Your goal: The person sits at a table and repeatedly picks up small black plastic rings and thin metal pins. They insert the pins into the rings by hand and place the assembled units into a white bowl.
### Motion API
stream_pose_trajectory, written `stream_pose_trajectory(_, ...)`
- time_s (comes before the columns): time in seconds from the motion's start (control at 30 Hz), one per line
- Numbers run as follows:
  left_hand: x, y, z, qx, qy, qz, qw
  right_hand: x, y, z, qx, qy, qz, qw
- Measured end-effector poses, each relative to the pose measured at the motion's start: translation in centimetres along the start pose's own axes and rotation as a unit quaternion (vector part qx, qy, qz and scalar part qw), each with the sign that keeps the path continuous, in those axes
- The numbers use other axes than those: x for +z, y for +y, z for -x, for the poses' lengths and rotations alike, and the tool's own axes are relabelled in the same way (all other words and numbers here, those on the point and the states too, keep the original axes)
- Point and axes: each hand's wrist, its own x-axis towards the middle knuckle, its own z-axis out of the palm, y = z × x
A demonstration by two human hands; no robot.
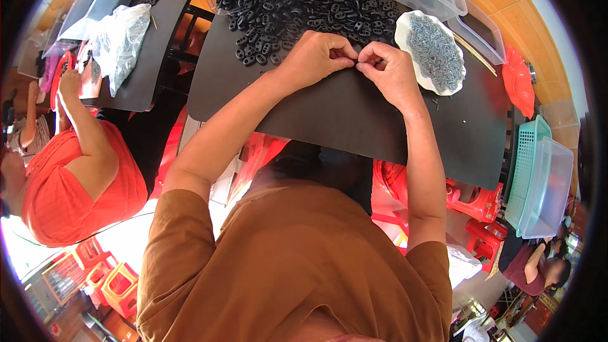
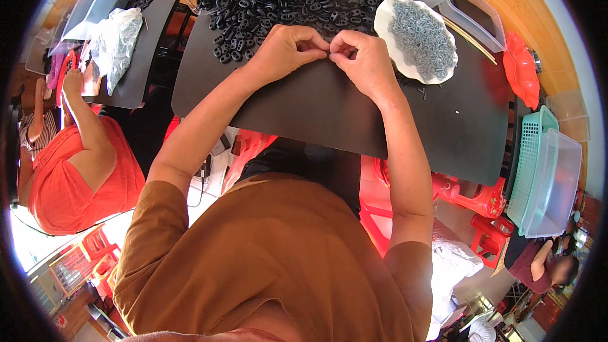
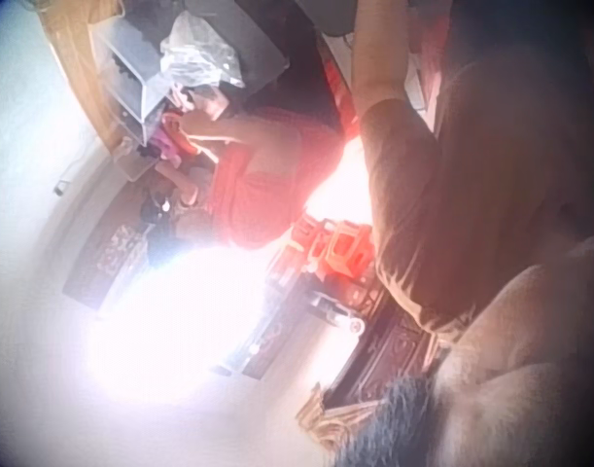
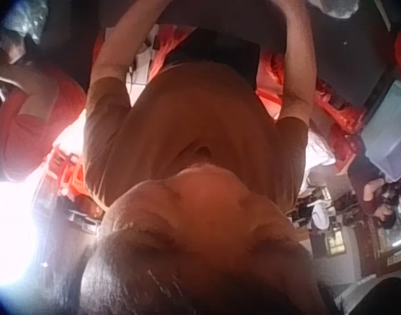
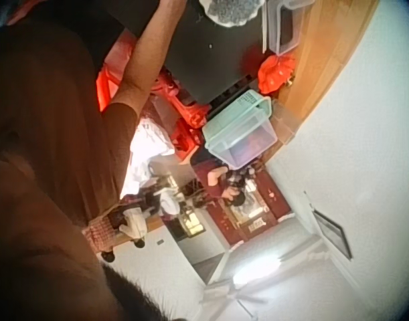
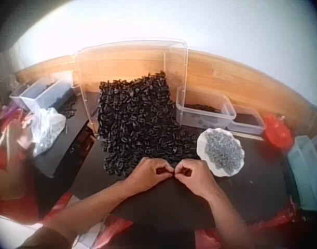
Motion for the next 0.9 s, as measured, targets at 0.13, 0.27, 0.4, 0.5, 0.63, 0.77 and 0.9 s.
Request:
stream_pose_trajectory(0.13, 0.17, -0.6, 0.0, 0.034, 0.01, -0.005, 0.999, 0.25, 0.3, 0.14, 0.0, 0.005, 0.003, 1.0)
stream_pose_trajectory(0.27, 0.37, -0.99, -0.06, 0.071, 0.019, -0.017, 0.997, 0.31, 0.01, 0.25, -0.005, 0.01, 0.014, 1.0)
stream_pose_trajectory(0.4, 0.4, -0.75, -0.18, 0.072, 0.011, -0.017, 0.997, 0.25, -0.08, 0.38, -0.02, 0.016, 0.022, 0.999)
stream_pose_trajectory(0.5, 0.25, -0.74, -0.04, 0.077, 0.007, -0.013, 0.997, 0.56, 0.23, 0.49, -0.055, 0.021, 0.014, 0.998)
stream_pose_trajectory(0.63, 0.3, -0.94, -0.12, 0.074, 0.001, -0.009, 0.997, 0.66, 0.36, 0.59, -0.069, 0.031, 0.016, 0.997)
stream_pose_trajectory(0.77, 0.31, -0.99, -0.13, 0.053, -0.004, -0.006, 0.999, 0.72, 0.32, 0.66, -0.087, 0.039, 0.027, 0.995)
stream_pose_trajectory(0.9, 0.35, -1.08, -0.24, 0.059, -0.003, -0.011, 0.998, 0.68, 0.68, 0.66, -0.076, 0.038, 0.02, 0.996)
